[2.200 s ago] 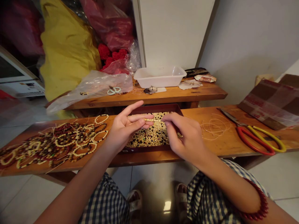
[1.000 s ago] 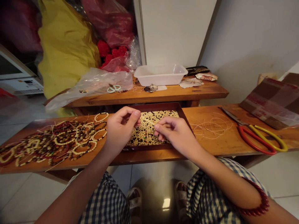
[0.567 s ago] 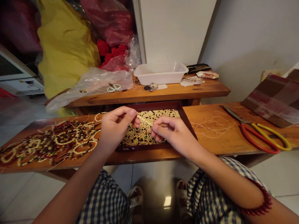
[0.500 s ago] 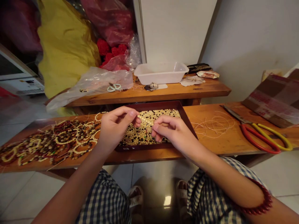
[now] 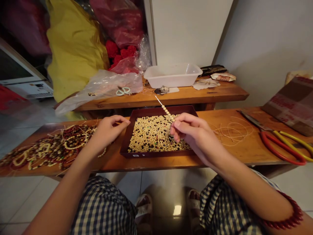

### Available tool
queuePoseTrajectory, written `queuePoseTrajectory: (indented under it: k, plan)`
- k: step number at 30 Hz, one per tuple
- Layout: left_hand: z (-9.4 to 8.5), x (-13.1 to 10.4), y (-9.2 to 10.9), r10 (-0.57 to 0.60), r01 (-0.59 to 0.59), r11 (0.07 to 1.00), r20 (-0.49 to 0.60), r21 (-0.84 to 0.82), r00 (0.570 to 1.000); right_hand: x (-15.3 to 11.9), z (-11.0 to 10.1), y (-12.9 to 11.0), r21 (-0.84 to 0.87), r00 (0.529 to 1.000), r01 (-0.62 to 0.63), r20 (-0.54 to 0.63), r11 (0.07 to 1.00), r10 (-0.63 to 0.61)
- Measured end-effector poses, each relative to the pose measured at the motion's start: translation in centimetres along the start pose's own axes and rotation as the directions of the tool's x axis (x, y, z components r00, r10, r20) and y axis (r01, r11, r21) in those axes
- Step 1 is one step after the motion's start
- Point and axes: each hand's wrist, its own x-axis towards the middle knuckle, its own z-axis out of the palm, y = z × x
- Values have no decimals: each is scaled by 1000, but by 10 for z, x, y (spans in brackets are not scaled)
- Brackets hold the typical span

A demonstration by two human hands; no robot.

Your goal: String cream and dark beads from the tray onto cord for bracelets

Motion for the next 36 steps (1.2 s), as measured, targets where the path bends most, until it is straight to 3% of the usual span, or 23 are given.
queuePoseTrajectory:
  k: [4, 9, 14, 19, 23, 26, 28, 30, 33, 36]
  plan:
    - [10, -1, 4, 157, -140, 951, -42, 275, 987, 0, 3, 0, -19, 1000, 8, 21, 1000, -8]
    - [19, 3, 13, 192, -166, 844, 1, 511, 981, -3, 6, 0, -54, 999, 26, 21, 998, -25]
    - [26, 10, 18, 220, -239, 785, 103, 571, 970, -6, 5, -1, -40, 999, 36, 22, 999, -35]
    - [26, 12, 15, 237, -276, 794, 143, 541, 961, -8, 2, -3, -42, 999, 49, 19, 998, -49]
    - [20, 14, 15, 226, -245, 906, 95, 345, 970, -7, -2, -5, -163, 996, 85, 4, 983, -85]
    - [17, 14, 22, 168, -156, 980, 94, -124, 981, -7, -5, -6, -406, 986, 156, 9, 900, -167]
    - [17, 11, 29, 94, -4, 873, 160, -488, 983, -6, -6, -7, -574, 971, 209, 27, 792, -237]
    - [19, 7, 36, 13, 177, 683, 254, -709, 967, -6, -7, -8, -703, 953, 257, 71, 663, -294]
    - [24, 1, 45, -38, 342, 460, 367, -819, 929, -6, -7, -7, -831, 919, 332, 179, 447, -351]
    - [27, -2, 51, -52, 414, 364, 425, -835, 904, -4, -8, -3, -891, 878, 391, 286, 231, -384]
